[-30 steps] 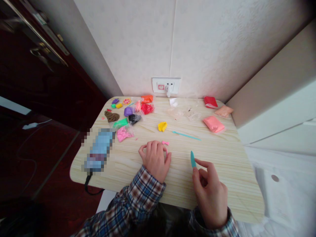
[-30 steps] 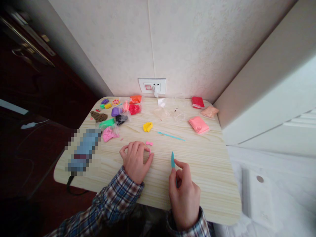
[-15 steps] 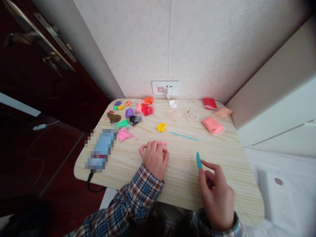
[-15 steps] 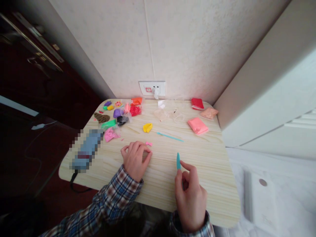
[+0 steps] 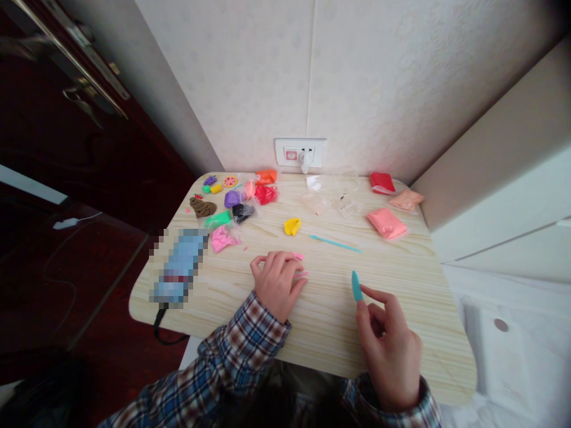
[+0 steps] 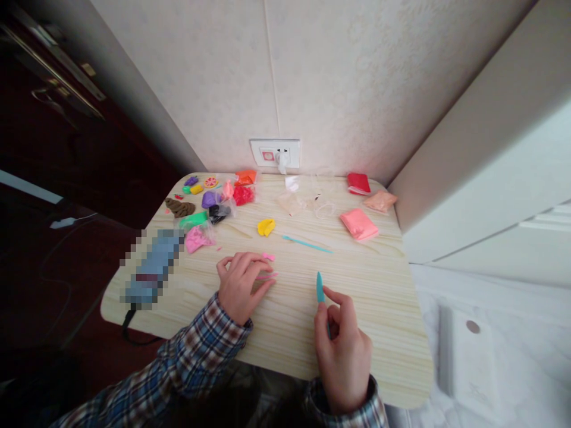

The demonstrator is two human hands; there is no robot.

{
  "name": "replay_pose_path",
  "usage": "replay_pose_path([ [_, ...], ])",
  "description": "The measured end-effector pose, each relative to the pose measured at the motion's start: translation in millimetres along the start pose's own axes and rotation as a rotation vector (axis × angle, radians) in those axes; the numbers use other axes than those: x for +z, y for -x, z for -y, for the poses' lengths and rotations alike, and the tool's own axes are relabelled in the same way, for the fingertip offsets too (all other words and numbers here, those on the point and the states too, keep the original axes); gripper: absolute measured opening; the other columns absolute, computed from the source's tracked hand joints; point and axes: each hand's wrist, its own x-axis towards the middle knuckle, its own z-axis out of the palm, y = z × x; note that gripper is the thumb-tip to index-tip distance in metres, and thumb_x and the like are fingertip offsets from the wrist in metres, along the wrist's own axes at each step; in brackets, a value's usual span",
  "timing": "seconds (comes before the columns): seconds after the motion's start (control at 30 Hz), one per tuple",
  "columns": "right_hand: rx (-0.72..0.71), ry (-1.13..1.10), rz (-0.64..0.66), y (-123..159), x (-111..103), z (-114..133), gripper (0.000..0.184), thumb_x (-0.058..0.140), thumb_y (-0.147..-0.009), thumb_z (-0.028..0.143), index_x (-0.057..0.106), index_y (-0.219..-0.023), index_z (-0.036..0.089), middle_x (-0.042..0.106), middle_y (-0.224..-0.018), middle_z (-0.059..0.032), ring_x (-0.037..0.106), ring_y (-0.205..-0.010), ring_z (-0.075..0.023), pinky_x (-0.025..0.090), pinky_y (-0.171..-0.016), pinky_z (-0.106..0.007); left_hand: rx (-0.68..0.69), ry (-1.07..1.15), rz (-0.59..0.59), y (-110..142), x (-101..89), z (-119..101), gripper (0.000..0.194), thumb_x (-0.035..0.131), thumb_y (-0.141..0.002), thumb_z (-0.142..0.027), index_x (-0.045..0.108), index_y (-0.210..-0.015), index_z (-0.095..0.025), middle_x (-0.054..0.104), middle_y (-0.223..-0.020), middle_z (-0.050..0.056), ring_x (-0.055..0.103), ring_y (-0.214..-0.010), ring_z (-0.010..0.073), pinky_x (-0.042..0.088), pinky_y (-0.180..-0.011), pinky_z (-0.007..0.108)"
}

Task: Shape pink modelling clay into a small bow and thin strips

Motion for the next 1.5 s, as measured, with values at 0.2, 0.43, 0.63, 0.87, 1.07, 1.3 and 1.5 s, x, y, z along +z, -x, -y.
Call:
replay_pose_path([
  [0.2,-0.003,0.009,0.016,-1,3,1,0.026,0.047,-0.089,0.038,0.057,-0.100,0.017,0.046,-0.045,0.0085,0.040,-0.038,-0.0071,0.034,-0.041,-0.017,0.032,0.040,0.008,-1,2.6,0,0.008,0.067,-0.079,-0.017,0.062,-0.076,-0.021,0.068,-0.092,-0.002,0.058,-0.092,0.0191,0.026,-0.086,0.039],
  [0.43,-0.010,0.004,0.022,0,3,0,0.027,0.047,-0.089,0.038,0.057,-0.102,0.016,0.044,-0.045,0.0085,0.039,-0.038,-0.0068,0.033,-0.040,-0.017,0.183,0.050,-0.074,-3,3.3,6,0.016,0.055,-0.090,-0.020,0.060,-0.075,-0.019,0.069,-0.081,-0.003,0.060,-0.082,0.0144,0.027,-0.085,0.036],
  [0.63,-0.007,0.005,0.027,-3,2,4,0.028,0.046,-0.089,0.039,0.057,-0.099,0.016,0.045,-0.045,0.0084,0.038,-0.037,-0.0068,0.033,-0.040,-0.017,0.454,0.048,-0.048,-10,5.5,-4,0.024,0.047,-0.093,-0.017,0.060,-0.073,-0.019,0.068,-0.070,-0.005,0.059,-0.074,0.0105,0.029,-0.090,0.033],
  [0.87,0.035,0.008,-0.017,-6,-1,-1,0.027,0.048,-0.087,0.038,0.058,-0.100,0.016,0.042,-0.045,0.0091,0.037,-0.038,-0.0066,0.032,-0.042,-0.017,0.524,0.098,-0.053,-19,8.8,-4,0.023,0.046,-0.094,-0.022,0.059,-0.075,-0.019,0.068,-0.072,-0.004,0.058,-0.073,0.0110,0.030,-0.090,0.034],
  [1.07,-0.024,0.020,0.037,-8,-3,-3,0.025,0.047,-0.088,0.035,0.057,-0.099,0.016,0.040,-0.045,0.0100,0.037,-0.037,-0.0061,0.031,-0.041,-0.016,0.547,0.147,-0.066,9,1.3,11,0.019,0.045,-0.094,-0.026,0.062,-0.089,-0.019,0.071,-0.083,0.000,0.061,-0.081,0.0146,0.030,-0.088,0.038],
  [1.3,-0.111,0.069,0.133,-16,-10,-13,0.029,0.043,-0.090,0.032,0.053,-0.113,0.017,0.058,-0.060,0.0044,0.055,-0.052,-0.0099,0.044,-0.054,-0.020,0.637,0.103,-0.008,32,3.9,3,0.020,0.047,-0.094,-0.026,0.060,-0.107,-0.018,0.072,-0.105,0.003,0.059,-0.108,0.0159,0.026,-0.099,0.041],
  [1.5,-0.315,0.100,0.166,-32,-11,-25,0.018,0.039,-0.090,0.022,0.055,-0.098,0.019,0.065,-0.086,-0.0055,0.062,-0.081,-0.0166,0.049,-0.073,-0.029,0.674,0.030,-0.084,25,7.8,0,0.015,0.054,-0.089,-0.022,0.063,-0.102,-0.022,0.071,-0.104,0.002,0.058,-0.106,0.0164,0.028,-0.097,0.040],
])
